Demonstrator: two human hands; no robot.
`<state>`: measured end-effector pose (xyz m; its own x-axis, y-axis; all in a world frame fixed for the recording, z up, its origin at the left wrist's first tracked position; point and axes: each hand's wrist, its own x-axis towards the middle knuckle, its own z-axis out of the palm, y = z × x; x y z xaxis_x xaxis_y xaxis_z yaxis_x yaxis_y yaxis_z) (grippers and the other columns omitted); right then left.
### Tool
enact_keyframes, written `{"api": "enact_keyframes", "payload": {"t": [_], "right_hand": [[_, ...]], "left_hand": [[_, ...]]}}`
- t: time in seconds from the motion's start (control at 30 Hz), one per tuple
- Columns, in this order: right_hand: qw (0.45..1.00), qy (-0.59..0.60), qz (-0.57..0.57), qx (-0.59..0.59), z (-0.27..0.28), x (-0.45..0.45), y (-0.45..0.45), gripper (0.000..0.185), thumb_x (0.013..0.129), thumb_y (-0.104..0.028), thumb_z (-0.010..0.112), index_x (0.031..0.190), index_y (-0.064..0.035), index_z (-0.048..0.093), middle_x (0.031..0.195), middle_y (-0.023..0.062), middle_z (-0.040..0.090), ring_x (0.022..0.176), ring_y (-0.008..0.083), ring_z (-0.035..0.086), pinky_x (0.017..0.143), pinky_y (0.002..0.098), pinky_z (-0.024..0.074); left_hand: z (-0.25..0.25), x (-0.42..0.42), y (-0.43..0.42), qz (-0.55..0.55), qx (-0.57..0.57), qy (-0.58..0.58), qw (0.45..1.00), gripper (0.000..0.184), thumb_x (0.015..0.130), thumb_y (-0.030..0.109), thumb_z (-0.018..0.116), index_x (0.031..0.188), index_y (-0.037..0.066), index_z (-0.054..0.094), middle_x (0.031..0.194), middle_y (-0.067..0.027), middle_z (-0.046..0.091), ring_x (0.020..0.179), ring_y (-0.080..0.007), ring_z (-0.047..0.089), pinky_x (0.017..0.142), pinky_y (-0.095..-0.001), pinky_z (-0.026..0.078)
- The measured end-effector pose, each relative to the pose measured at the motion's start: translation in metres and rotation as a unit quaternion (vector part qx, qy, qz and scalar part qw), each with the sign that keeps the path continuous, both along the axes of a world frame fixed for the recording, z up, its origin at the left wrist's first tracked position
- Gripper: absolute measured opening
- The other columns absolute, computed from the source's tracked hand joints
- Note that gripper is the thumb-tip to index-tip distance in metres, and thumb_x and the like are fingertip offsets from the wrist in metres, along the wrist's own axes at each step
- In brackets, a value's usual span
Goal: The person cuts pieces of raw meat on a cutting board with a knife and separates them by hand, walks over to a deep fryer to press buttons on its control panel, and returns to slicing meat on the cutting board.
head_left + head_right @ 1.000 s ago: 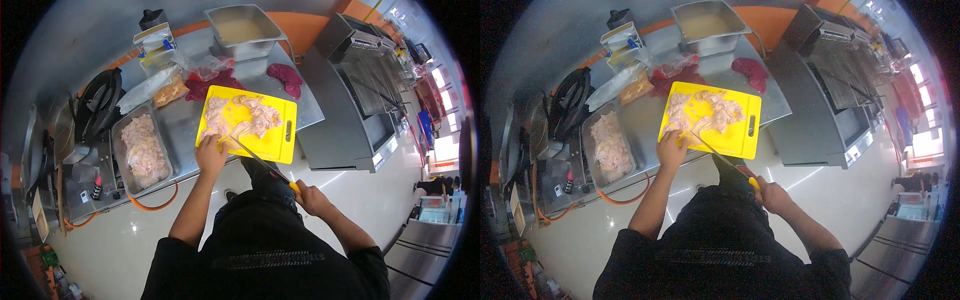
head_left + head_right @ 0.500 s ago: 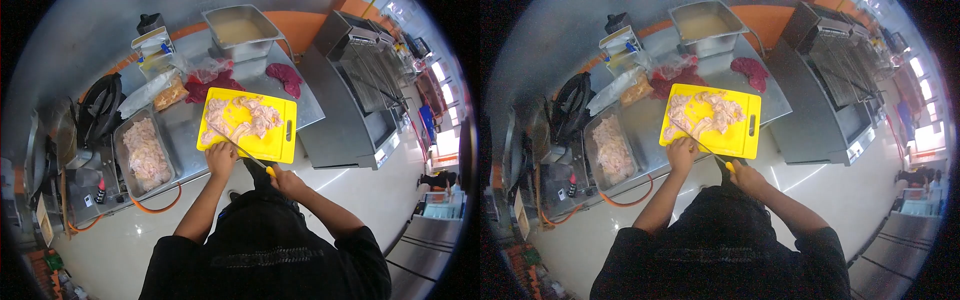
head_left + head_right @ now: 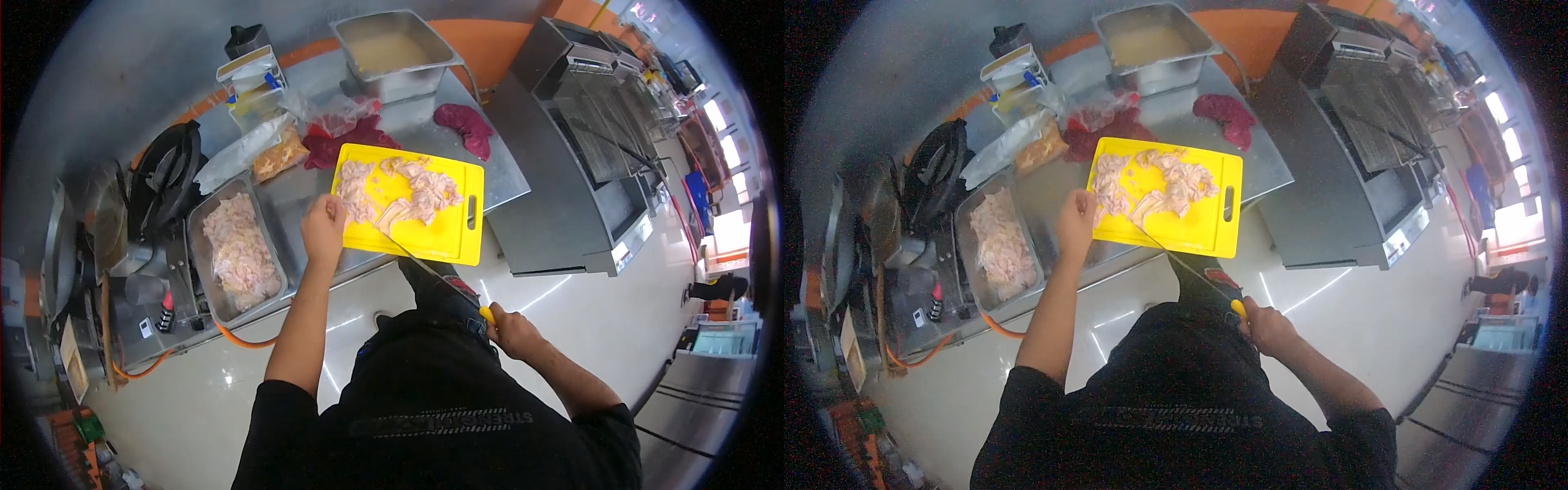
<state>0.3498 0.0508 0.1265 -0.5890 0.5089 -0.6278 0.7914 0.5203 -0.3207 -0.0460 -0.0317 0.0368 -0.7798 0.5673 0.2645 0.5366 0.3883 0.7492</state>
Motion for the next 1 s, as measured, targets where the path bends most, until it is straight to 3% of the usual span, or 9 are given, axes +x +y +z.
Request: {"api": "enact_keyframes", "payload": {"t": [0.1,0.2,0.27,0.3,0.37,0.47,0.83,1.0], "right_hand": [[1.0,0.022,-0.01,-0.001,0.004,0.004,-0.002,0.03,0.098,-0.028,0.053,0.114,-0.0051,0.043,0.083,0.0289,0.066,0.083,0.0474,0.067,0.072,0.0573,0.0522],[0.995,0.085,-0.044,-0.012,0.007,0.001,-0.002,0.031,0.097,-0.027,0.053,0.117,-0.0046,0.045,0.082,0.03,0.065,0.083,0.0477,0.066,0.073,0.0576,0.0516],[0.995,0.088,-0.049,0.002,0.001,-0.006,-0.002,0.033,0.097,-0.027,0.053,0.119,-0.0046,0.046,0.082,0.0302,0.065,0.082,0.0479,0.066,0.073,0.0578,0.0514],[0.995,0.089,-0.053,0.016,-0.003,-0.011,-0.001,0.034,0.096,-0.027,0.054,0.121,-0.0046,0.046,0.081,0.0304,0.065,0.082,0.0481,0.066,0.073,0.058,0.0512],[0.994,0.093,-0.052,0.015,-0.011,-0.02,0.002,0.036,0.096,-0.027,0.054,0.123,-0.0052,0.046,0.082,0.0303,0.066,0.081,0.0483,0.066,0.073,0.0582,0.051],[0.994,0.103,-0.044,0.018,-0.02,-0.026,0.004,0.039,0.096,-0.028,0.055,0.126,-0.0065,0.047,0.081,0.0301,0.066,0.08,0.0486,0.066,0.073,0.0584,0.0509],[0.999,0.043,-0.026,0.005,-0.018,-0.03,0.008,0.041,0.098,-0.03,0.052,0.131,-0.0078,0.043,0.083,0.029,0.067,0.082,0.0476,0.067,0.074,0.0567,0.0527],[0.995,0.085,-0.042,-0.015,-0.031,-0.048,0.002,0.041,0.096,-0.027,0.054,0.129,-0.0045,0.043,0.085,0.0292,0.066,0.082,0.0474,0.067,0.074,0.0559,0.0535]], "left_hand": [[0.009,-0.011,0.018,-0.014,0.059,0.021,0.998,0.013,0.081,0.01,0.07,0.092,0.003,0.067,0.087,-0.015,0.068,0.076,-0.034,0.066,0.071,-0.0432,0.052],[0.006,-0.011,0.027,-0.065,-0.009,0.091,0.994,0.017,0.081,0.01,0.069,0.097,0.005,0.068,0.097,-0.0151,0.068,0.086,-0.0333,0.066,0.076,-0.0444,0.052],[0.012,0.008,0.028,-0.035,-0.028,0.263,0.964,0.017,0.082,0.013,0.068,0.098,0.007,0.069,0.101,-0.0135,0.067,0.093,-0.0338,0.065,0.079,-0.0453,0.052],[0.01,0.017,0.028,-0.038,-0.028,0.264,0.963,0.017,0.082,0.013,0.068,0.098,0.007,0.069,0.101,-0.0135,0.067,0.093,-0.0338,0.065,0.079,-0.0453,0.052],[0.004,0.035,0.026,-0.111,-0.095,0.149,0.978,0.018,0.082,0.018,0.07,0.097,0.008,0.069,0.1,-0.0116,0.066,0.093,-0.0341,0.064,0.079,-0.0454,0.052],[-0.009,0.057,0.023,-0.132,-0.124,0.129,0.975,0.02,0.081,0.022,0.071,0.095,0.008,0.069,0.095,-0.0112,0.065,0.09,-0.0336,0.064,0.079,-0.0464,0.052],[-0.019,0.055,0.027,-0.121,-0.156,0.135,0.971,0.015,0.083,0.022,0.071,0.089,0.008,0.071,0.088,-0.0092,0.067,0.087,-0.0308,0.064,0.075,-0.0456,0.049],[-0.031,0.054,0.03,-0.117,-0.118,0.165,0.972,0.01,0.077,0.016,0.072,0.084,0.009,0.07,0.083,-0.0066,0.066,0.081,-0.0286,0.065,0.074,-0.0457,0.048]]}}
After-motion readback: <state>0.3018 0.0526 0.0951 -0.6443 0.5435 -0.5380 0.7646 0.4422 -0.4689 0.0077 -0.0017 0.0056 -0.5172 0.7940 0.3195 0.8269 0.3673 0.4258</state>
